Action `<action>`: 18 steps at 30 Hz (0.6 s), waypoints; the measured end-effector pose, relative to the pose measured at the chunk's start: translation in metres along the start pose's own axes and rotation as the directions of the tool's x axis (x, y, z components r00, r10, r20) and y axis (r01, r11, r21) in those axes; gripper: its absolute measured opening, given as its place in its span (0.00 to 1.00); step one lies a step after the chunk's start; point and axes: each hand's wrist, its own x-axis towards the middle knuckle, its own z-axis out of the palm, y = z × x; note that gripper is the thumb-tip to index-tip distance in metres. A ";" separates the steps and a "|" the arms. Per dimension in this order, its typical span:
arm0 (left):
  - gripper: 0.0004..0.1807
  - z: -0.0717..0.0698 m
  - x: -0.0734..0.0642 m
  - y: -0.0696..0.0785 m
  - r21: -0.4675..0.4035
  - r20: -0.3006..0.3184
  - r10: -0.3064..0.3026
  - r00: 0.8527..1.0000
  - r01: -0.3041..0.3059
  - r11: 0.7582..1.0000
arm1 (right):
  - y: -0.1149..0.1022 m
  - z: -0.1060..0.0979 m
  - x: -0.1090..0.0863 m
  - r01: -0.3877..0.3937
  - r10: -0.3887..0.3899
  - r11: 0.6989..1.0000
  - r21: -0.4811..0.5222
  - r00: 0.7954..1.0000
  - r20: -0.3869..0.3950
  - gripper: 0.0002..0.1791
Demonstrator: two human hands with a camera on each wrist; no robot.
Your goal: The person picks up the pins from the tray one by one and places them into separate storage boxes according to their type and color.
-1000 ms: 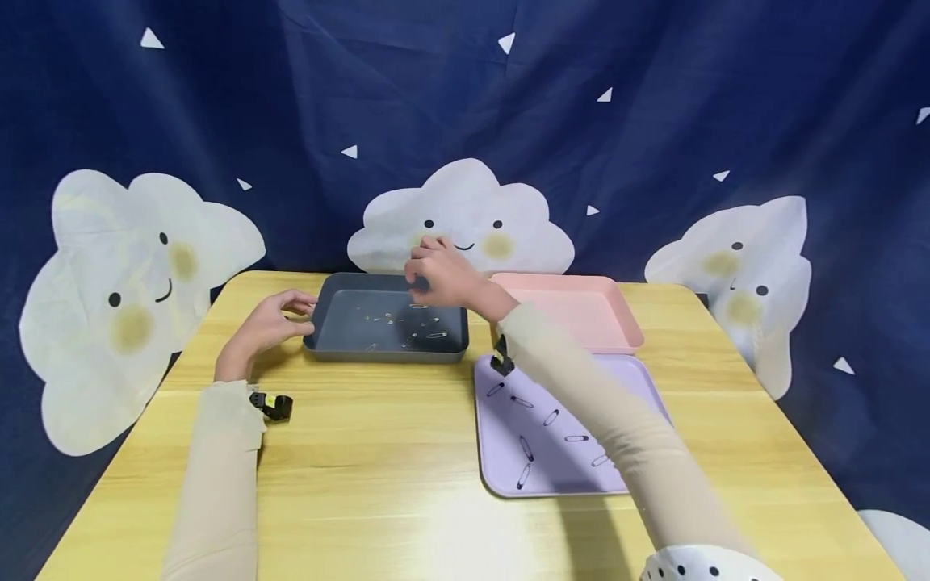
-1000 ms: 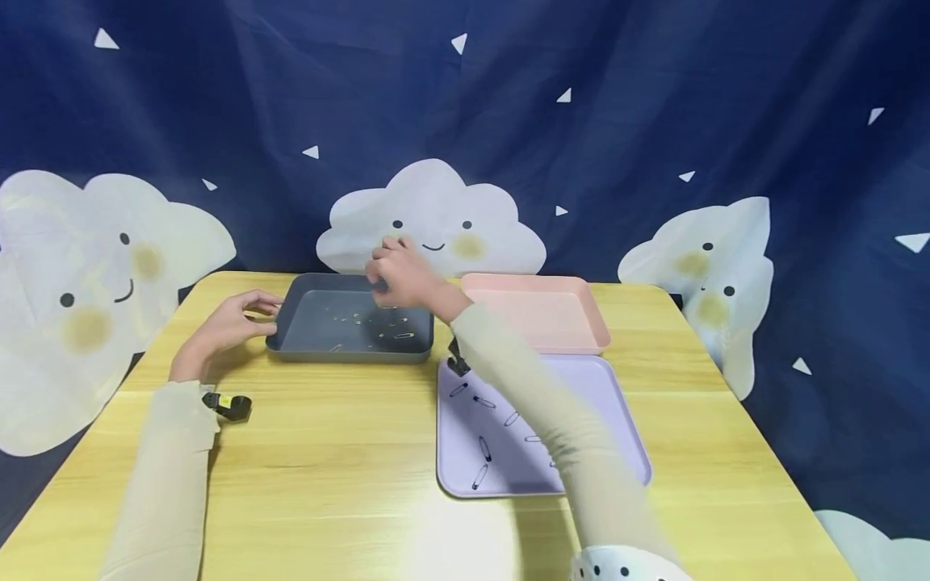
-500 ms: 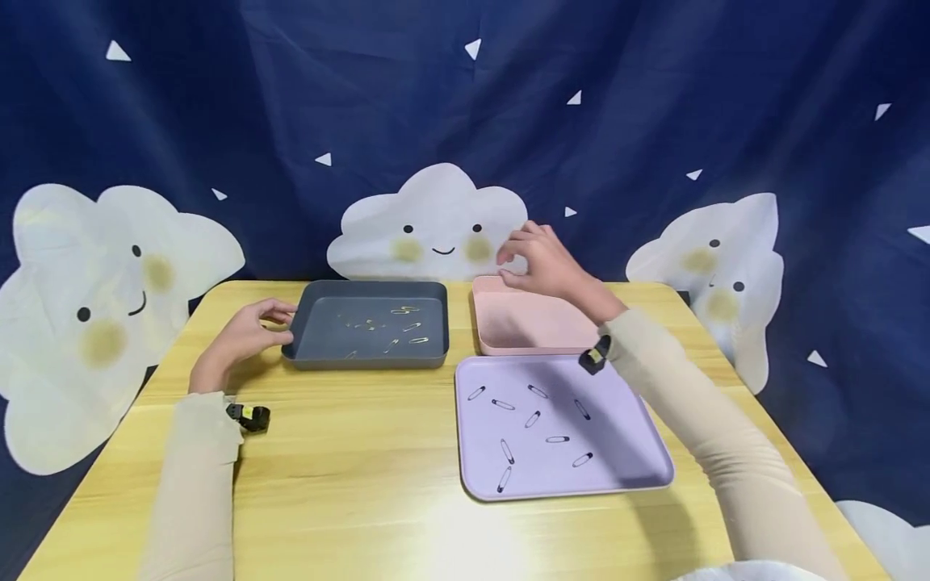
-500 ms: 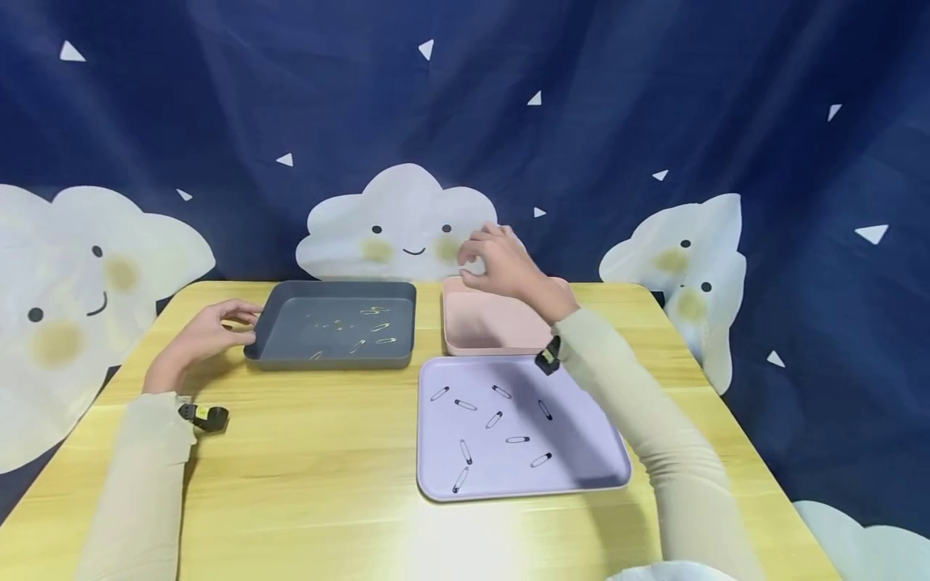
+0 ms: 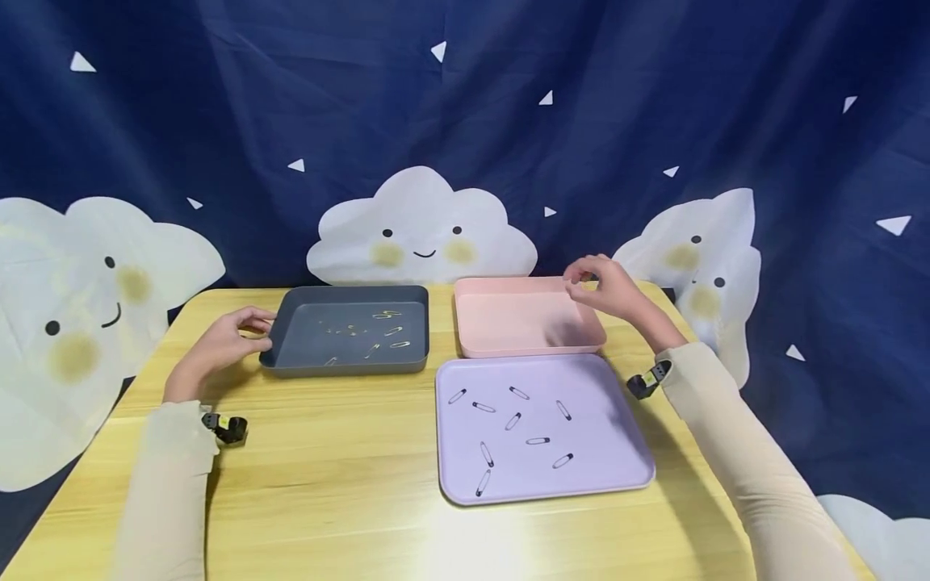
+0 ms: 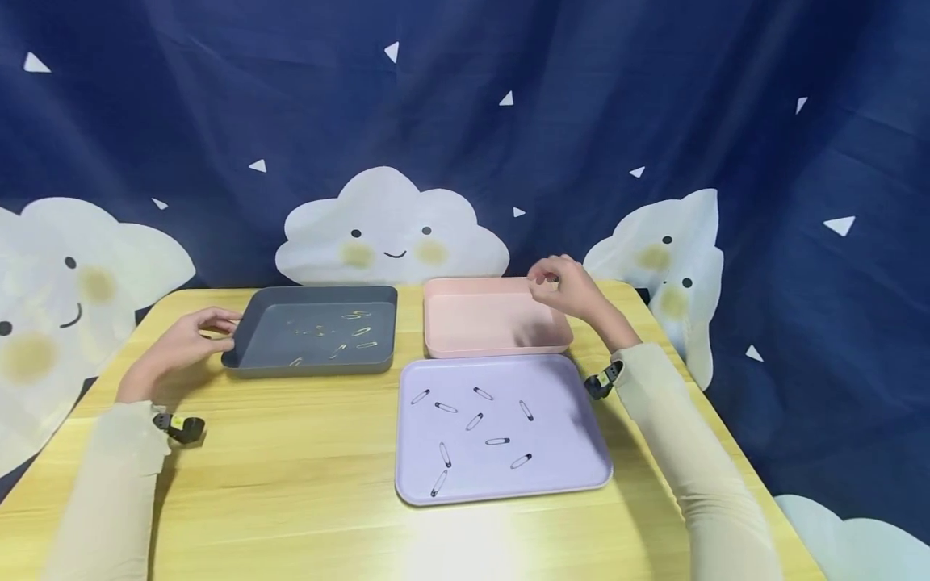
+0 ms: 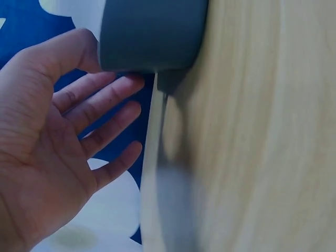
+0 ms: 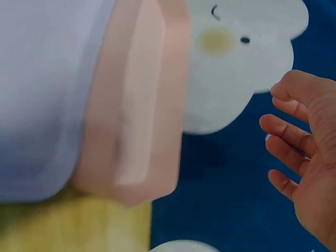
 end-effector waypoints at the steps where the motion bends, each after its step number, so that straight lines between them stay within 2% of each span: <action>1: 0.27 0.000 0.001 0.002 0.018 -0.001 0.011 1.000 -0.011 1.000 | 0.006 0.000 -0.005 -0.018 0.018 1.000 0.012 1.000 0.001 0.05; 4: 0.29 0.001 0.007 0.014 0.067 -0.022 0.048 0.999 -0.047 0.997 | 0.023 0.001 -0.020 -0.076 0.076 0.996 0.040 0.997 -0.001 0.06; 7: 0.31 0.005 0.016 0.034 0.120 -0.062 0.104 0.993 -0.096 0.988 | 0.039 0.005 -0.036 -0.161 0.161 0.985 0.068 0.987 0.008 0.08; 12: 0.32 0.020 0.032 0.090 0.211 -0.115 0.200 0.973 -0.173 0.962 | 0.061 0.010 -0.055 -0.290 0.287 0.947 0.136 0.957 0.038 0.13; 15: 0.32 0.036 0.041 0.130 0.239 -0.114 0.267 0.957 -0.234 0.942 | 0.067 0.012 -0.063 -0.318 0.312 0.928 0.193 0.948 0.062 0.16; 18: 0.32 0.056 0.048 0.166 0.273 -0.090 0.353 0.931 -0.318 0.908 | 0.065 0.010 -0.067 -0.347 0.332 0.895 0.281 0.938 0.099 0.21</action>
